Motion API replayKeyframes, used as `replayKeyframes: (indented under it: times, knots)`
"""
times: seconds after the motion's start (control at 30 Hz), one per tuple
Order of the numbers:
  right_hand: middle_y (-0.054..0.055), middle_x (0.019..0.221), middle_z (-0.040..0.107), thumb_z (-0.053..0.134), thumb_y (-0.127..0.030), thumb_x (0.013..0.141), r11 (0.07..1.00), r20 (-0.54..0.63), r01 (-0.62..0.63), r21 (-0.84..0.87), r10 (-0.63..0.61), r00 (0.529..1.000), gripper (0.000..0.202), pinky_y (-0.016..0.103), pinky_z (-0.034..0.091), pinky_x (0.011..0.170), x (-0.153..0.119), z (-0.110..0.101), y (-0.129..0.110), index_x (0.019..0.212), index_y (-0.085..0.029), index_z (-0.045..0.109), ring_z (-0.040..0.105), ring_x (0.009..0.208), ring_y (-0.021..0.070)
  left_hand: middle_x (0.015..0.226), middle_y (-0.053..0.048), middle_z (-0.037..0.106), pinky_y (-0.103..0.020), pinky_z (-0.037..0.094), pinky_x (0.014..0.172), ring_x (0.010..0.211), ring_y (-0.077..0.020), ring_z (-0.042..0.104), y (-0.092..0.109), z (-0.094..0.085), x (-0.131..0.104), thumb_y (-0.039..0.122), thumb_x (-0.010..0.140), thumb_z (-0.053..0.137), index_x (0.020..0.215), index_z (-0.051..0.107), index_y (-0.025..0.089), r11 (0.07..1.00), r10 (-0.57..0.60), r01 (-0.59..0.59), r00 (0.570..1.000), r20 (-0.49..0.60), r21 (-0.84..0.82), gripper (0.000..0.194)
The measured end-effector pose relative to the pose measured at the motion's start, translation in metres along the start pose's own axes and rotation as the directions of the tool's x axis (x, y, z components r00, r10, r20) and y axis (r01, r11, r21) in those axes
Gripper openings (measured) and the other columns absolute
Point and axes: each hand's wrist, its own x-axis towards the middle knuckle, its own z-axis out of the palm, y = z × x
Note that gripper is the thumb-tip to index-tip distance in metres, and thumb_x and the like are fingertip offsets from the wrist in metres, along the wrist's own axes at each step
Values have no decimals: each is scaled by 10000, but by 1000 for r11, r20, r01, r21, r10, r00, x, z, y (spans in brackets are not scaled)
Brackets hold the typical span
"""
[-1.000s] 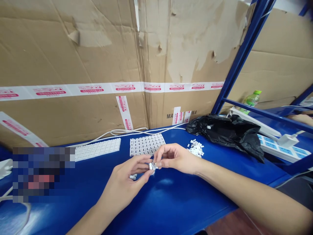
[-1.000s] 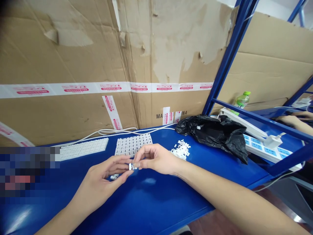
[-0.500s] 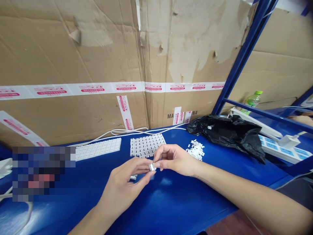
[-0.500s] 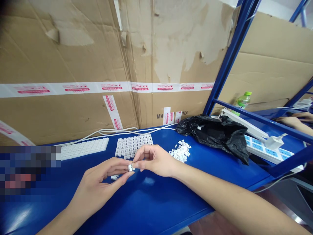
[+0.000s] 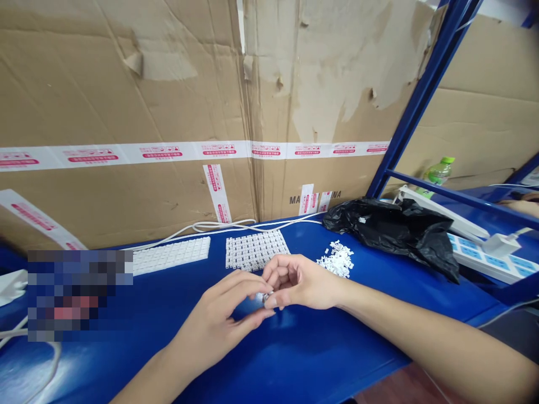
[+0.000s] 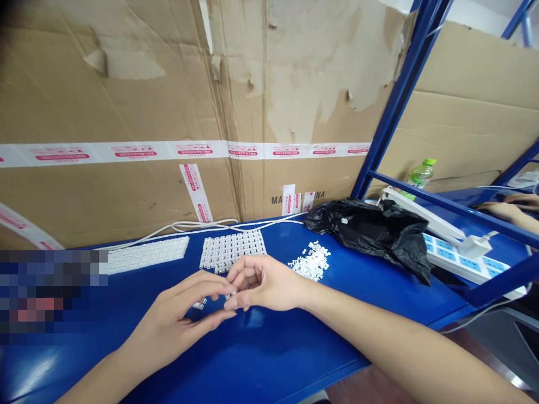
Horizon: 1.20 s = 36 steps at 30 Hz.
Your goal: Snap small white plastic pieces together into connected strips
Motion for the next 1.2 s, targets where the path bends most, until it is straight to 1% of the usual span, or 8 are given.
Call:
replayKeyframes:
  times: [0.13,0.3,0.43,0.6,0.73,0.9,1.03,1.2]
  knots:
    - [13,871,790,1010,-385,766,999,-33,-8,-48,7,999,451,256,592,734,0,-5,-1,980,-163,681,728,718,113,1202,-53,797,-360,634,965,1093,-236,752,-2,-4,3,237,1024,759,1248,737,301,999,33,-36,997,65,37,234]
    - [55,884,809,978,-499,784,981,-81,-122,-148,111,991,489,300,635,773,0,-15,1,1039,-139,768,776,755,155,1291,-60,768,-454,574,1069,1215,-293,682,-5,-27,6,262,980,794,1313,728,307,957,36,-106,967,253,269,342]
    - [58,919,787,911,-548,855,962,-44,-130,-239,123,991,496,274,629,721,-2,-18,4,1130,-146,819,768,723,140,1194,-64,782,-437,592,981,1108,-290,702,-8,-45,4,194,979,668,1206,766,279,926,-50,-64,956,289,372,262]
    - [52,931,737,850,-545,914,913,-37,-105,-395,98,995,432,217,553,561,-4,-15,5,1147,-182,860,691,665,108,1197,-61,783,-353,619,940,1064,-262,743,-13,-53,-2,151,925,653,1227,786,295,946,-72,-26,955,286,324,361]
    - [51,899,789,906,-506,856,912,-40,-151,-381,146,988,438,247,576,646,-4,-15,3,1133,-174,837,712,696,131,1137,-64,785,-305,631,861,982,-235,768,-18,-50,-4,175,989,624,1278,785,310,960,-118,35,951,287,277,357]
    - [7,780,739,906,-417,856,865,-96,-139,-482,105,990,347,250,557,644,-6,-15,-6,1083,-176,802,714,695,149,1130,-51,785,-264,613,720,859,-204,763,-18,-34,-5,214,1017,613,1352,728,304,970,-165,106,948,272,219,366]
    - [-7,835,741,923,-283,818,816,-86,-117,-566,82,993,297,225,529,639,-8,-16,-10,1058,-187,777,691,731,137,1164,-33,783,-297,624,769,860,-207,753,-14,-16,-5,221,1016,625,1432,623,311,967,-202,155,950,238,204,426]
    - [-18,805,727,914,-268,830,754,-90,-66,-654,10,996,225,233,501,636,-7,-14,-9,987,-194,770,638,679,126,1167,-31,762,-301,622,767,880,-211,741,-10,-1,-5,211,1017,630,1409,609,319,966,-228,192,950,214,174,407]
